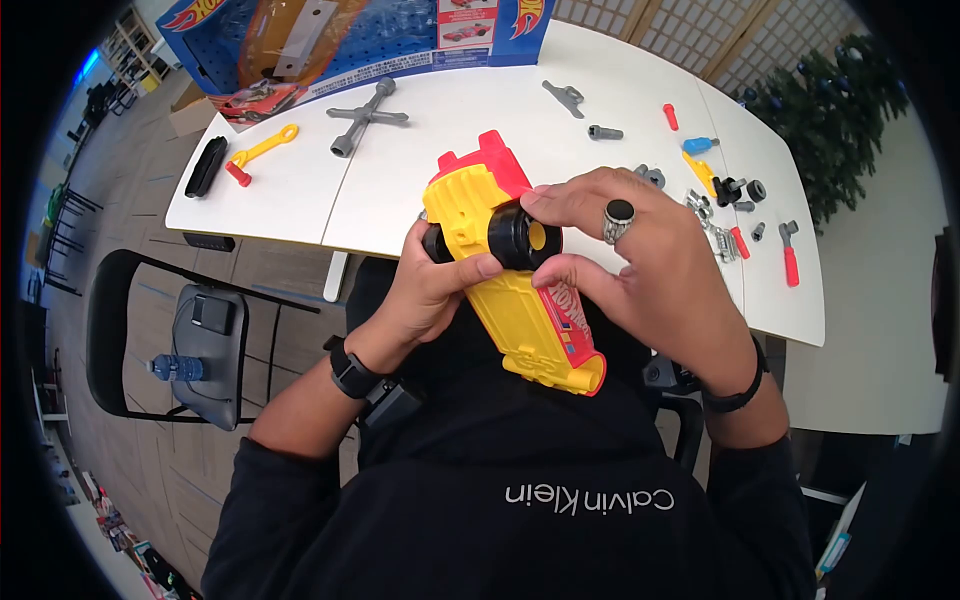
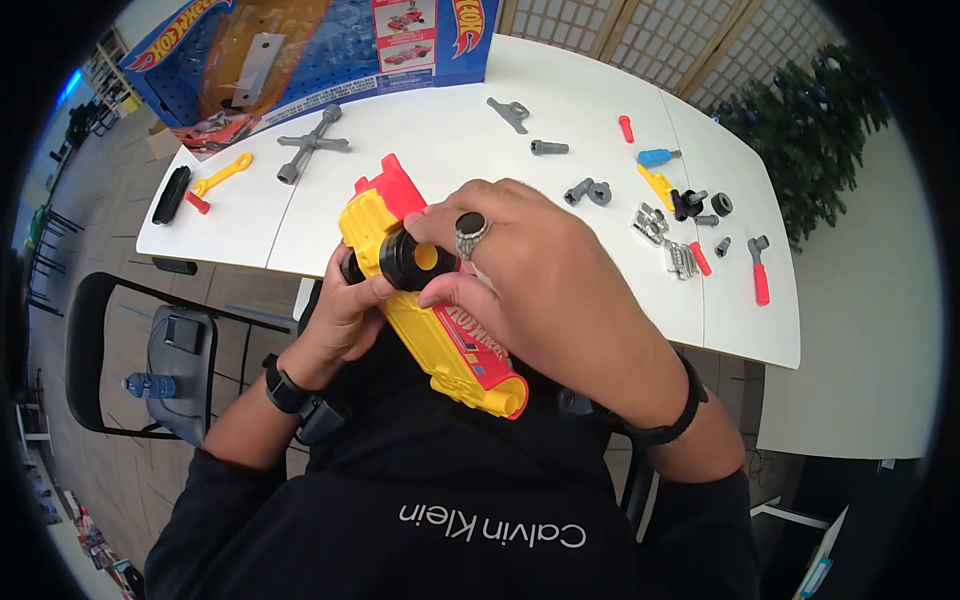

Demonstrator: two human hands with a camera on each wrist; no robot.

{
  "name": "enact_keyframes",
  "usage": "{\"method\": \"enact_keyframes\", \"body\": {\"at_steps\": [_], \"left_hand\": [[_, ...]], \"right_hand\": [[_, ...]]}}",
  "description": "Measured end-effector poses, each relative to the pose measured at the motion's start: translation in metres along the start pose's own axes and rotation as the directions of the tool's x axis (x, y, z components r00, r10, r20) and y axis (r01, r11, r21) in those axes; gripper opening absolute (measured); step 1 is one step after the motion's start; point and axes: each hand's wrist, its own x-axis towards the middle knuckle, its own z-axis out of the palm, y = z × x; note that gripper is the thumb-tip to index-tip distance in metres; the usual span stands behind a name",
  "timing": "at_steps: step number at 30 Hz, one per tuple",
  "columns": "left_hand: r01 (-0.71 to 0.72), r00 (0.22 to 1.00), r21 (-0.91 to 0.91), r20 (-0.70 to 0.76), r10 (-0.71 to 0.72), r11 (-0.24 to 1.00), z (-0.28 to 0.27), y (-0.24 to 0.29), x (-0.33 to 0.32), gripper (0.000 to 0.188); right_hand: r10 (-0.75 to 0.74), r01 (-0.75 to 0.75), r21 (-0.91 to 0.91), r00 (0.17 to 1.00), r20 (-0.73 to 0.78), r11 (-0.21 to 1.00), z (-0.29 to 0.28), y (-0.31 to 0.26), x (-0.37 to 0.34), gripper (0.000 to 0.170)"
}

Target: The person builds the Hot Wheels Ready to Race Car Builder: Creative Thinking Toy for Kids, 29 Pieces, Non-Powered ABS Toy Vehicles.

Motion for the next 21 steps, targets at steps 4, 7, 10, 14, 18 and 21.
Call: {"method": "enact_keyframes", "body": {"at_steps": [4, 7, 10, 14, 18, 21], "left_hand": [[-0.02, 0.999, 0.077, -0.036, 0.023, 0.997, 0.002, -0.001, -0.001, 0.066], [-0.07, 0.996, 0.16, -0.037, 0.077, 0.985, 0.0, -0.001, -0.002, 0.069], [-0.129, 0.986, 0.26, -0.071, 0.152, 0.957, 0.002, -0.003, -0.006, 0.072], [-0.129, 0.984, 0.354, -0.073, 0.165, 0.926, 0.005, -0.004, -0.01, 0.074], [-0.137, 0.986, 0.226, -0.067, 0.156, 0.964, 0.004, -0.009, -0.008, 0.073], [-0.093, 0.993, 0.091, -0.063, 0.099, 0.991, -0.005, -0.011, -0.004, 0.071]], "right_hand": [[0.034, -0.034, -0.013, 0.999, -0.036, 0.999, 0.009, 0.007, -0.006, 0.041], [0.151, -0.15, 0.019, 0.984, -0.096, 0.988, 0.019, 0.003, -0.015, 0.044], [0.228, -0.217, 0.076, 0.957, -0.179, 0.973, 0.026, 0.004, -0.02, 0.051], [0.238, -0.235, 0.055, 0.97, -0.045, 0.97, 0.028, 0.004, -0.021, 0.05], [0.171, -0.169, 0.05, 0.984, -0.043, 0.984, 0.029, 0.006, -0.019, 0.048], [0.21, -0.185, 0.234, 0.974, -0.088, 0.954, 0.017, 0.009, -0.023, 0.051]]}}
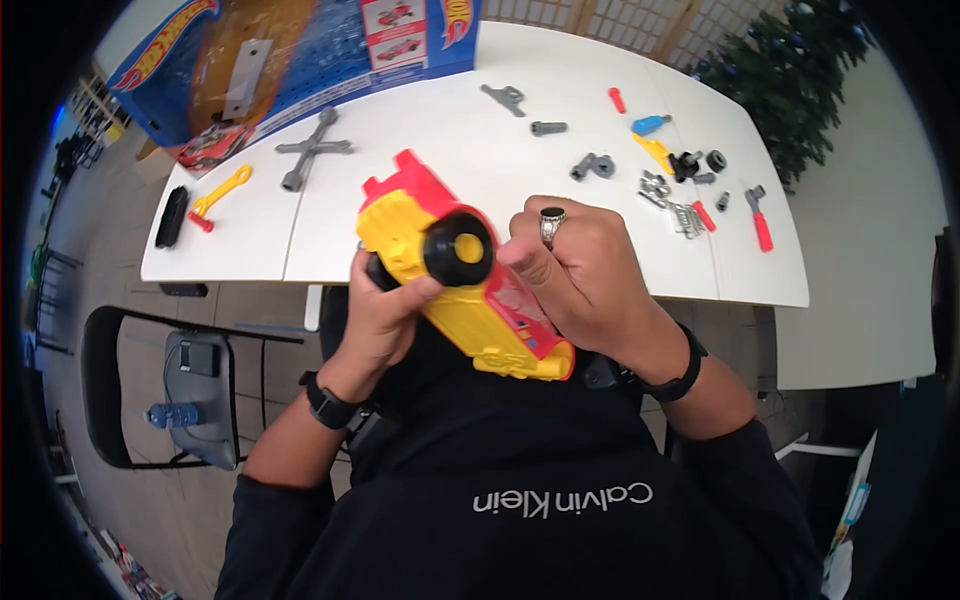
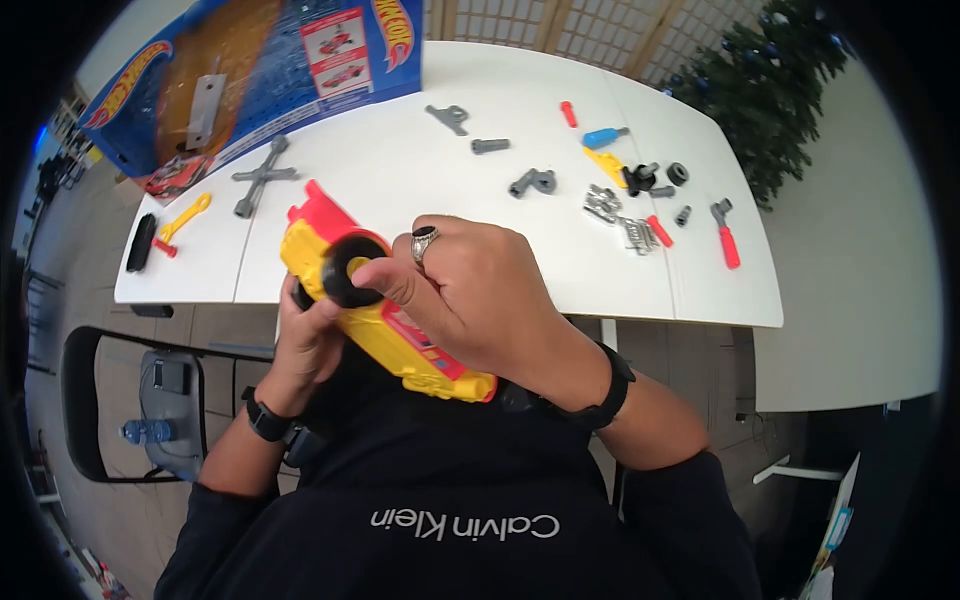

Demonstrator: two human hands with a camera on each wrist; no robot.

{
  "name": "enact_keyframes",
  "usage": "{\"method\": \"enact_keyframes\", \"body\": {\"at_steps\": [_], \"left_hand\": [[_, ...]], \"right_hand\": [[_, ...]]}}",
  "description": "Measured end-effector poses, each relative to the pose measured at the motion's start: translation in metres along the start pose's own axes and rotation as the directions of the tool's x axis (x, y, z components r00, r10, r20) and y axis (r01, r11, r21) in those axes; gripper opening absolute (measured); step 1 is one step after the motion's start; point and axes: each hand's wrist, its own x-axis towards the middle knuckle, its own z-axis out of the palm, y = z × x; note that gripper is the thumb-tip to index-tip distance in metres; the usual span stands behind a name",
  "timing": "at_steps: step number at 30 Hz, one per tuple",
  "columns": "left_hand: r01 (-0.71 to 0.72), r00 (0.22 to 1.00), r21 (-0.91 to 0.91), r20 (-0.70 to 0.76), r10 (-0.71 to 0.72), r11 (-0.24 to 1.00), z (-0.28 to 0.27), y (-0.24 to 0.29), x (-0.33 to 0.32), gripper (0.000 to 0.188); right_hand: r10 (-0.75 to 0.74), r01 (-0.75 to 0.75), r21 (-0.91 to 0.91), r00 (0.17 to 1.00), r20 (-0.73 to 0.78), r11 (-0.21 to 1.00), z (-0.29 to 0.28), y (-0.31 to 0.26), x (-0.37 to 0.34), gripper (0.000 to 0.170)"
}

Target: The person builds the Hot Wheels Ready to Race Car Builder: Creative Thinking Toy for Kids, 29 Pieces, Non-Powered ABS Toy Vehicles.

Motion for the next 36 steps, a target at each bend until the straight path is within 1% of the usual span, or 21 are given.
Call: {"method": "enact_keyframes", "body": {"at_steps": [1, 3, 4, 5, 6, 7, 8, 11, 13, 15, 16, 20, 22, 23, 25, 26, 28, 29, 31, 33, 36], "left_hand": [[-0.016, 1.0, -0.02, 0.021, 0.016, 1.0, -0.002, -0.001, 0.002, 0.067], [0.047, 0.999, -0.094, 0.009, -0.047, 0.994, -0.013, -0.001, 0.006, 0.065], [0.082, 0.997, -0.114, 0.014, -0.081, 0.99, -0.017, 0.001, 0.008, 0.066], [0.104, 0.994, -0.12, 0.056, -0.098, 0.987, -0.02, 0.002, 0.01, 0.069], [0.131, 0.991, -0.144, 0.052, -0.125, 0.981, -0.024, 0.002, 0.012, 0.07], [0.158, 0.987, -0.167, 0.05, -0.152, 0.973, -0.028, 0.001, 0.013, 0.071], [0.18, 0.983, -0.166, 0.062, -0.172, 0.97, -0.034, 0.001, 0.014, 0.072], [0.234, 0.967, -0.285, 0.165, -0.193, 0.93, -0.052, -0.002, 0.016, 0.073], [0.248, 0.965, -0.302, 0.163, -0.207, 0.92, -0.056, -0.003, 0.017, 0.079], [0.292, 0.943, -0.303, 0.251, -0.219, 0.907, -0.056, -0.005, 0.018, 0.086], [0.265, 0.96, -0.266, 0.158, -0.229, 0.927, -0.066, -0.016, 0.017, 0.102], [0.33, 0.934, -0.268, 0.228, -0.274, 0.905, -0.075, -0.024, 0.018, 0.101], [0.318, 0.939, -0.278, 0.226, -0.26, 0.907, -0.074, -0.025, 0.018, 0.101], [0.304, 0.944, -0.292, 0.22, -0.245, 0.907, -0.073, -0.025, 0.018, 0.101], [0.281, 0.952, -0.255, 0.195, -0.236, 0.925, -0.066, -0.022, 0.017, 0.102], [0.313, 0.939, -0.278, 0.231, -0.253, 0.908, -0.061, -0.019, 0.016, 0.094], [0.343, 0.923, -0.288, 0.282, -0.263, 0.894, -0.058, -0.018, 0.017, 0.086], [0.336, 0.924, -0.283, 0.284, -0.256, 0.898, -0.057, -0.019, 0.016, 0.086], [0.357, 0.919, -0.288, 0.282, -0.277, 0.889, -0.055, -0.019, 0.015, 0.084], [0.37, 0.915, -0.305, 0.286, -0.286, 0.878, -0.053, -0.019, 0.013, 0.082], [0.301, 0.938, -0.284, 0.258, -0.23, 0.91, -0.042, -0.014, 0.012, 0.082]], "right_hand": [[0.009, -0.009, -0.019, 1.0, -0.006, 1.0, -0.007, 0.002, -0.001, 0.051], [0.129, -0.138, -0.309, 0.99, -0.049, 0.941, -0.025, 0.011, -0.001, 0.053], [0.228, -0.235, -0.428, 0.971, -0.068, 0.873, -0.033, 0.024, -0.002, 0.053], [0.31, -0.308, -0.476, 0.948, -0.077, 0.824, -0.044, 0.039, -0.005, 0.05], [0.345, -0.341, -0.527, 0.934, -0.095, 0.779, -0.059, 0.06, -0.012, 0.045], [0.438, -0.41, -0.608, 0.892, -0.111, 0.68, -0.077, 0.079, -0.019, 0.039], [0.455, -0.444, -0.651, 0.875, -0.166, 0.616, -0.094, 0.096, -0.034, 0.036], [0.583, -0.623, -0.648, 0.746, -0.322, 0.439, -0.142, 0.12, -0.064, 0.026], [0.602, -0.683, -0.624, 0.694, -0.395, 0.379, -0.166, 0.133, -0.085, 0.023], [0.618, -0.7, -0.625, 0.671, -0.41, 0.346, -0.182, 0.146, -0.104, 0.022], [0.631, -0.712, -0.625, 0.653, -0.42, 0.321, -0.189, 0.152, -0.113, 0.021], [0.599, -0.703, -0.619, 0.676, -0.429, 0.35, -0.198, 0.17, -0.128, 0.022], [0.561, -0.681, -0.584, 0.717, -0.413, 0.441, -0.192, 0.169, -0.121, 0.025], [0.557, -0.682, -0.58, 0.718, -0.417, 0.445, -0.189, 0.167, -0.115, 0.025], [0.445, -0.516, -0.64, 0.848, -0.288, 0.57, -0.186, 0.168, -0.1, 0.028], [0.441, -0.517, -0.636, 0.848, -0.293, 0.573, -0.185, 0.176, -0.096, 0.028], [0.276, -0.316, -0.734, 0.944, -0.181, 0.601, -0.179, 0.191, -0.086, 0.029], [0.266, -0.313, -0.733, 0.946, -0.184, 0.604, -0.177, 0.191, -0.081, 0.029], [0.519, -0.439, -0.74, 0.843, -0.143, 0.509, -0.171, 0.191, -0.064, 0.029], [0.504, -0.398, -0.76, 0.857, -0.107, 0.514, -0.169, 0.2, -0.059, 0.03], [0.576, -0.465, -0.723, 0.81, -0.114, 0.511, -0.162, 0.208, -0.055, 0.03]]}}
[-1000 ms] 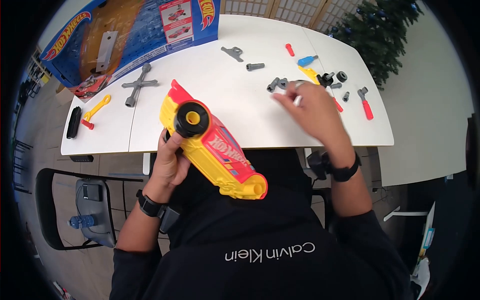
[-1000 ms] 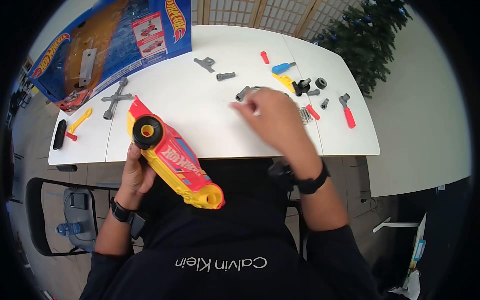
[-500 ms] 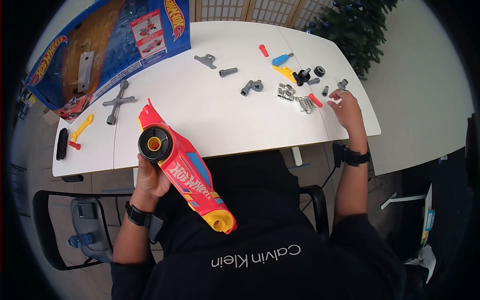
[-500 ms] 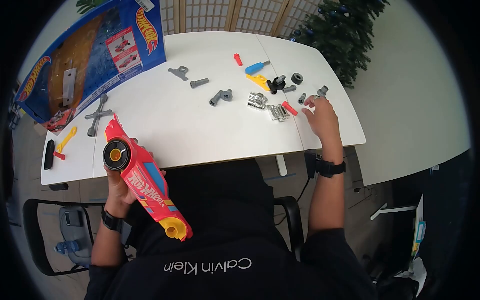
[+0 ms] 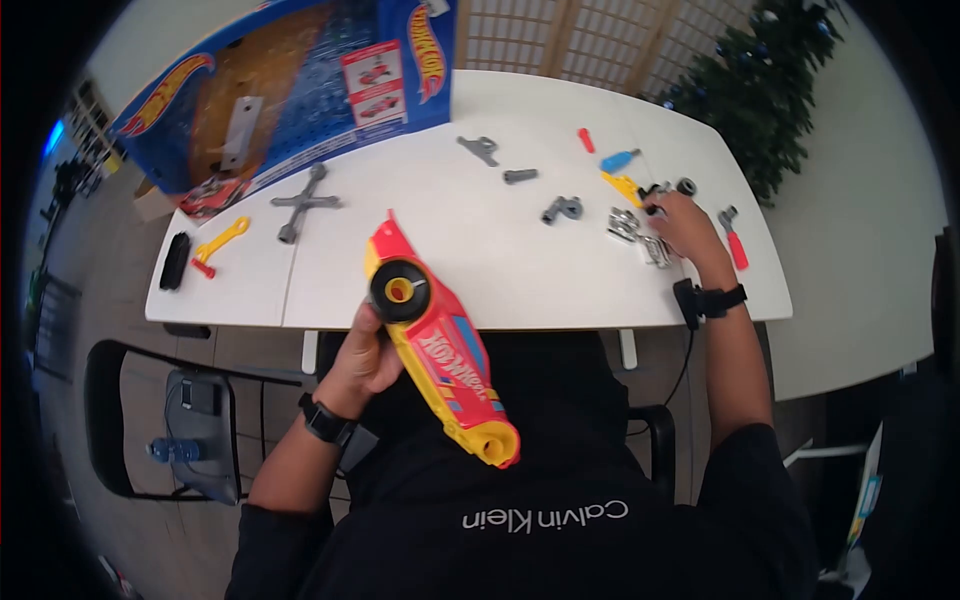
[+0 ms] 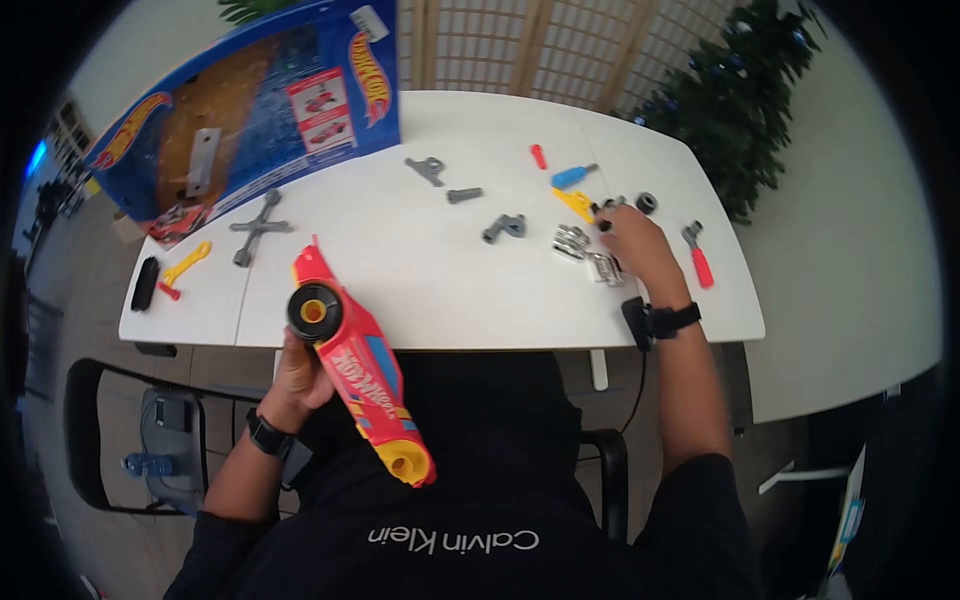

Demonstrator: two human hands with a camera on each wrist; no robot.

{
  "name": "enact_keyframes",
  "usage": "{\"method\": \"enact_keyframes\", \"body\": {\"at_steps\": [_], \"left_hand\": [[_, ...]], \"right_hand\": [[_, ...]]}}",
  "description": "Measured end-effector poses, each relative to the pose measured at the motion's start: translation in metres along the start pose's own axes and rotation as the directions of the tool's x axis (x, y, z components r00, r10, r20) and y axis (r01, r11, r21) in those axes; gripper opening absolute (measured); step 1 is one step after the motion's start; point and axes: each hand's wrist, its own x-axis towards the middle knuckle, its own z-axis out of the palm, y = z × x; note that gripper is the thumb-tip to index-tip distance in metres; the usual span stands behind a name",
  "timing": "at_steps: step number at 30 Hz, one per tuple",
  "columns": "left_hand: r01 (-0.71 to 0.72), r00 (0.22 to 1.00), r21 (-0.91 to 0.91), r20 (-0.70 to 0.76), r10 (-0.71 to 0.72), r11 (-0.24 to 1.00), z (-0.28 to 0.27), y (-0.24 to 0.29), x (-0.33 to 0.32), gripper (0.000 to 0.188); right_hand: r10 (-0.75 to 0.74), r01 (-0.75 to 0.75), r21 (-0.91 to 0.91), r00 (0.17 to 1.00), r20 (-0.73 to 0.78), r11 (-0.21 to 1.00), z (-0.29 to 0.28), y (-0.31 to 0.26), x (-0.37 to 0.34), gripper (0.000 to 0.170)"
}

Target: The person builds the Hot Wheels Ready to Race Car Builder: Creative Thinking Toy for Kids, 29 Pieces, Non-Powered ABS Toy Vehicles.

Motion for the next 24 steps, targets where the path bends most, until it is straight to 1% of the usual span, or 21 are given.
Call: {"method": "enact_keyframes", "body": {"at_steps": [3, 4, 6, 7, 9, 10, 13, 14, 16, 17, 19, 20, 21, 22, 23, 24], "left_hand": [[0.013, 1.0, -0.037, -0.027, -0.014, 0.999, 0.007, 0.002, 0.001, 0.083], [0.01, 1.0, -0.06, -0.012, -0.011, 0.998, 0.006, 0.002, 0.003, 0.082], [0.007, 1.0, -0.075, 0.011, -0.006, 0.997, 0.005, 0.001, 0.004, 0.08], [0.009, 1.0, -0.078, 0.018, -0.008, 0.997, 0.005, 0.002, 0.005, 0.08], [0.0, 1.0, -0.076, 0.021, 0.001, 0.997, 0.007, 0.003, 0.005, 0.079], [0.003, 1.0, -0.071, 0.026, -0.001, 0.997, 0.008, 0.003, 0.005, 0.079], [-0.014, 1.0, -0.059, 0.025, 0.016, 0.998, 0.003, 0.001, 0.004, 0.078], [-0.018, 1.0, -0.057, 0.02, 0.019, 0.998, 0.003, 0.0, 0.004, 0.078], [-0.012, 1.0, -0.058, -0.002, 0.012, 0.998, 0.006, 0.001, 0.002, 0.078], [-0.007, 1.0, -0.054, -0.002, 0.007, 0.998, 0.005, 0.001, 0.002, 0.08], [-0.008, 1.0, -0.046, -0.003, 0.008, 0.999, 0.006, 0.001, 0.003, 0.081], [-0.009, 1.0, -0.048, -0.004, 0.009, 0.999, 0.007, 0.0, 0.004, 0.081], [-0.018, 1.0, -0.035, -0.016, 0.017, 0.999, 0.007, -0.001, 0.004, 0.081], [-0.028, 0.999, -0.018, -0.033, 0.027, 0.999, 0.009, 0.0, 0.003, 0.081], [-0.05, 0.998, 0.008, -0.033, 0.05, 0.999, 0.013, 0.001, 0.004, 0.081], [-0.055, 0.998, 0.017, -0.041, 0.056, 0.998, 0.015, 0.001, 0.004, 0.081]], "right_hand": [[0.052, -0.052, 0.009, 0.998, 0.018, 0.999, 0.001, -0.006, 0.003, 0.026], [0.034, -0.034, 0.007, 0.999, 0.017, 0.999, 0.003, -0.004, 0.004, 0.026], [-0.054, 0.055, 0.027, 0.998, -0.035, 0.998, 0.009, 0.002, 0.006, 0.02], [-0.065, 0.066, 0.023, 0.997, -0.035, 0.998, 0.011, 0.004, 0.009, 0.02], [-0.049, 0.051, 0.024, 0.997, -0.067, 0.998, 0.017, 0.009, 0.013, 0.021], [-0.034, 0.038, 0.052, 0.996, -0.078, 0.998, 0.013, 0.004, 0.011, 0.022], [-0.061, 0.071, 0.081, 0.992, -0.114, 0.994, 0.014, 0.004, 0.011, 0.022], [-0.052, 0.061, 0.072, 0.992, -0.116, 0.996, 0.012, 0.005, 0.01, 0.022], [-0.09, 0.11, 0.064, 0.961, -0.263, 0.992, 0.009, 0.004, 0.008, 0.02], [-0.082, 0.1, 0.056, 0.961, -0.263, 0.993, 0.004, 0.002, 0.006, 0.02], [-0.059, 0.106, 0.105, 0.924, -0.377, 0.989, -0.008, -0.005, 0.003, 0.019], [-0.037, 0.068, 0.073, 0.928, -0.37, 0.995, -0.024, -0.018, -0.003, 0.017], [-0.042, 0.074, 0.075, 0.929, -0.367, 0.994, -0.038, -0.032, -0.01, 0.017], [-0.069, 0.164, 0.204, 0.911, -0.407, 0.965, -0.05, -0.047, -0.019, 0.017], [-0.089, 0.256, 0.326, 0.889, -0.449, 0.91, -0.062, -0.065, -0.028, 0.017], [-0.132, 0.319, 0.376, 0.885, -0.447, 0.87, -0.076, -0.089, -0.04, 0.019]]}}
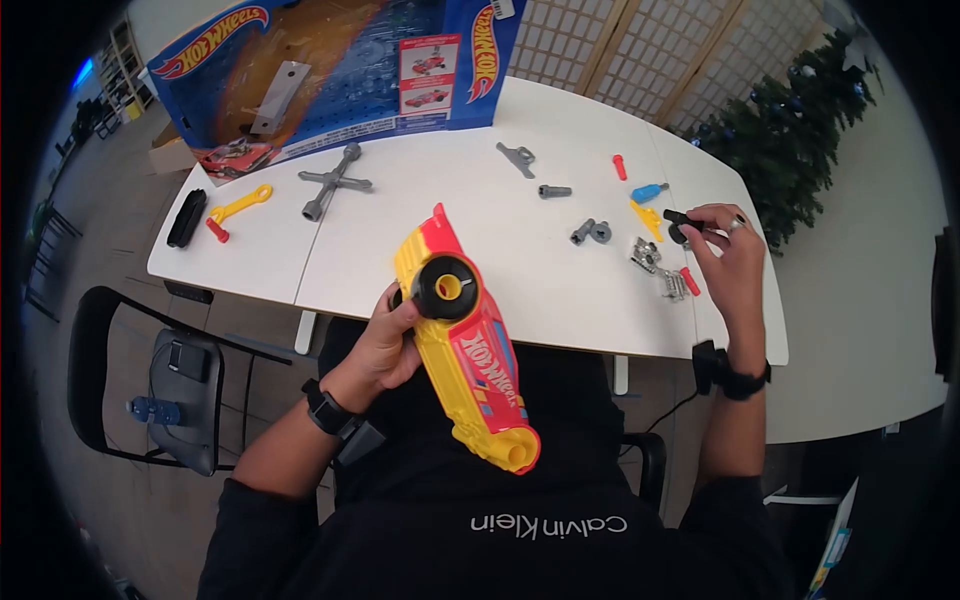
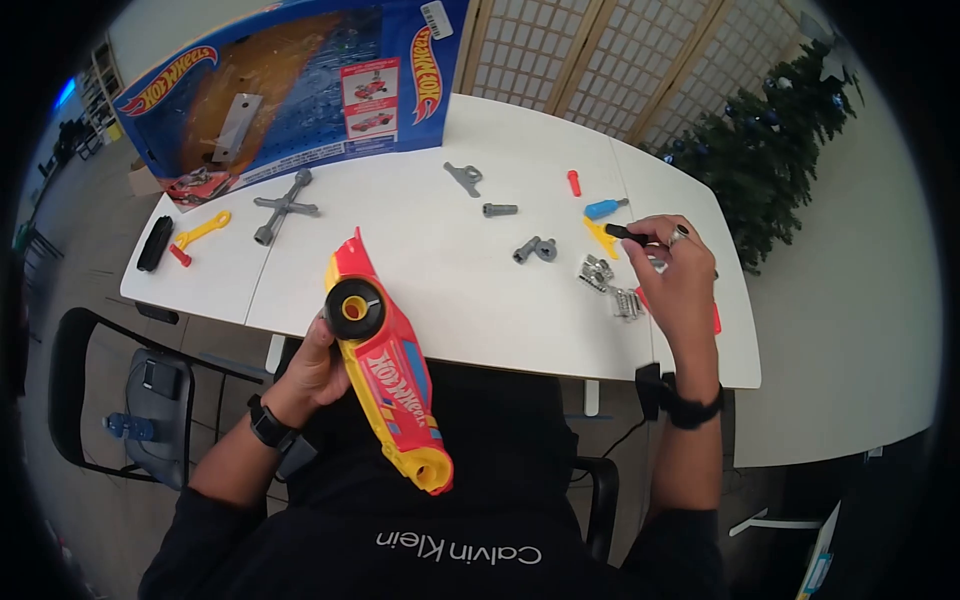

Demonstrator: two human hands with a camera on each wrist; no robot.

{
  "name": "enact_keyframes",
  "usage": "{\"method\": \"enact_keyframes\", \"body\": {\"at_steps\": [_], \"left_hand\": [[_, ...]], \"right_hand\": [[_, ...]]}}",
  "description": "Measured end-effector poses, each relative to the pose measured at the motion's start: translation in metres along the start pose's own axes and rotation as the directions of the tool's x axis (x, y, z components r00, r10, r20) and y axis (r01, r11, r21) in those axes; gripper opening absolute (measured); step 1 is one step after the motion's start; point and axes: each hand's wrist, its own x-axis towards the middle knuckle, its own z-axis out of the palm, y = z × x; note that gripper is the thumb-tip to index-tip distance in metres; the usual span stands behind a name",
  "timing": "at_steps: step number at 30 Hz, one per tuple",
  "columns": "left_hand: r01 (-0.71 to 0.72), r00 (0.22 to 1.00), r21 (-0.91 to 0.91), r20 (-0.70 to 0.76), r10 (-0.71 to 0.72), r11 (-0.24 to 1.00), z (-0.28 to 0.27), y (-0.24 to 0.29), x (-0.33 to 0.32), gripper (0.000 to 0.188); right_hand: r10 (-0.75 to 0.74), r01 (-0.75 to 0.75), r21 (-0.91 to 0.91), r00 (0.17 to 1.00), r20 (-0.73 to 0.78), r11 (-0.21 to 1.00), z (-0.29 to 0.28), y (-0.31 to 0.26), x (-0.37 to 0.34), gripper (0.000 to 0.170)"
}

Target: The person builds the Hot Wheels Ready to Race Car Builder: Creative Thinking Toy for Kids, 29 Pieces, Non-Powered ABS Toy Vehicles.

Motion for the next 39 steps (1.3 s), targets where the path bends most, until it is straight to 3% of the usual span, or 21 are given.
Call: {"method": "enact_keyframes", "body": {"at_steps": [3, 5, 8, 15, 20, 26, 28, 29, 31, 32, 34, 35, 37, 39], "left_hand": [[-0.011, 0.999, 0.027, -0.03, 0.012, 1.0, 0.01, 0.002, -0.002, 0.08], [-0.042, 0.999, 0.05, 0.009, 0.041, 0.998, 0.015, 0.003, -0.002, 0.079], [-0.067, 0.998, 0.105, -0.004, 0.068, 0.992, 0.024, 0.005, -0.006, 0.079], [-0.13, 0.99, 0.182, -0.023, 0.137, 0.975, 0.035, 0.011, -0.013, 0.073], [-0.15, 0.987, 0.2, -0.033, 0.16, 0.968, 0.037, 0.012, -0.014, 0.07], [-0.163, 0.984, 0.23, -0.038, 0.176, 0.959, 0.038, 0.011, -0.013, 0.067], [-0.174, 0.981, 0.219, -0.041, 0.187, 0.96, 0.04, 0.01, -0.012, 0.066], [-0.176, 0.982, 0.241, -0.03, 0.189, 0.954, 0.042, 0.011, -0.013, 0.065], [-0.176, 0.982, 0.265, -0.017, 0.187, 0.948, 0.043, 0.012, -0.013, 0.065], [-0.179, 0.982, 0.258, -0.018, 0.19, 0.949, 0.042, 0.013, -0.012, 0.064], [-0.188, 0.979, 0.248, -0.024, 0.2, 0.95, 0.039, 0.012, -0.011, 0.064], [-0.172, 0.982, 0.227, -0.032, 0.184, 0.958, 0.037, 0.012, -0.011, 0.063], [-0.15, 0.986, 0.205, -0.039, 0.161, 0.967, 0.036, 0.01, -0.012, 0.063], [-0.121, 0.989, 0.254, -0.051, 0.138, 0.96, 0.038, 0.009, -0.012, 0.062]], "right_hand": [[-0.173, 0.154, 0.251, 0.983, 0.056, 0.956, 0.001, -0.077, -0.015, 0.024], [-0.376, 0.34, 0.236, 0.918, 0.13, 0.91, -0.001, -0.116, -0.021, 0.029], [-0.469, 0.396, 0.341, 0.867, 0.166, 0.853, 0.009, -0.148, -0.025, 0.032], [-0.53, 0.426, 0.428, 0.833, 0.16, 0.797, 0.036, -0.172, -0.022, 0.028], [-0.587, 0.511, 0.338, 0.788, 0.183, 0.791, 0.04, -0.182, -0.013, 0.031], [-0.676, 0.596, 0.392, 0.731, 0.097, 0.701, 0.058, -0.173, -0.007, 0.027], [-0.604, 0.555, 0.248, 0.77, 0.208, 0.794, 0.049, -0.176, -0.007, 0.028], [-0.602, 0.553, 0.249, 0.771, 0.209, 0.795, 0.046, -0.174, -0.007, 0.028], [-0.557, 0.582, 0.047, 0.749, 0.36, 0.812, 0.04, -0.17, -0.005, 0.028], [-0.558, 0.583, 0.046, 0.748, 0.359, 0.811, 0.04, -0.174, -0.006, 0.028], [-0.544, 0.476, 0.314, 0.82, 0.18, 0.821, 0.043, -0.184, -0.009, 0.027], [-0.545, 0.476, 0.316, 0.818, 0.184, 0.821, 0.045, -0.18, -0.008, 0.027], [-0.67, 0.63, 0.226, 0.705, 0.234, 0.743, 0.05, -0.168, -0.005, 0.03], [-0.617, 0.605, 0.143, 0.732, 0.289, 0.783, 0.043, -0.167, -0.008, 0.031]]}}
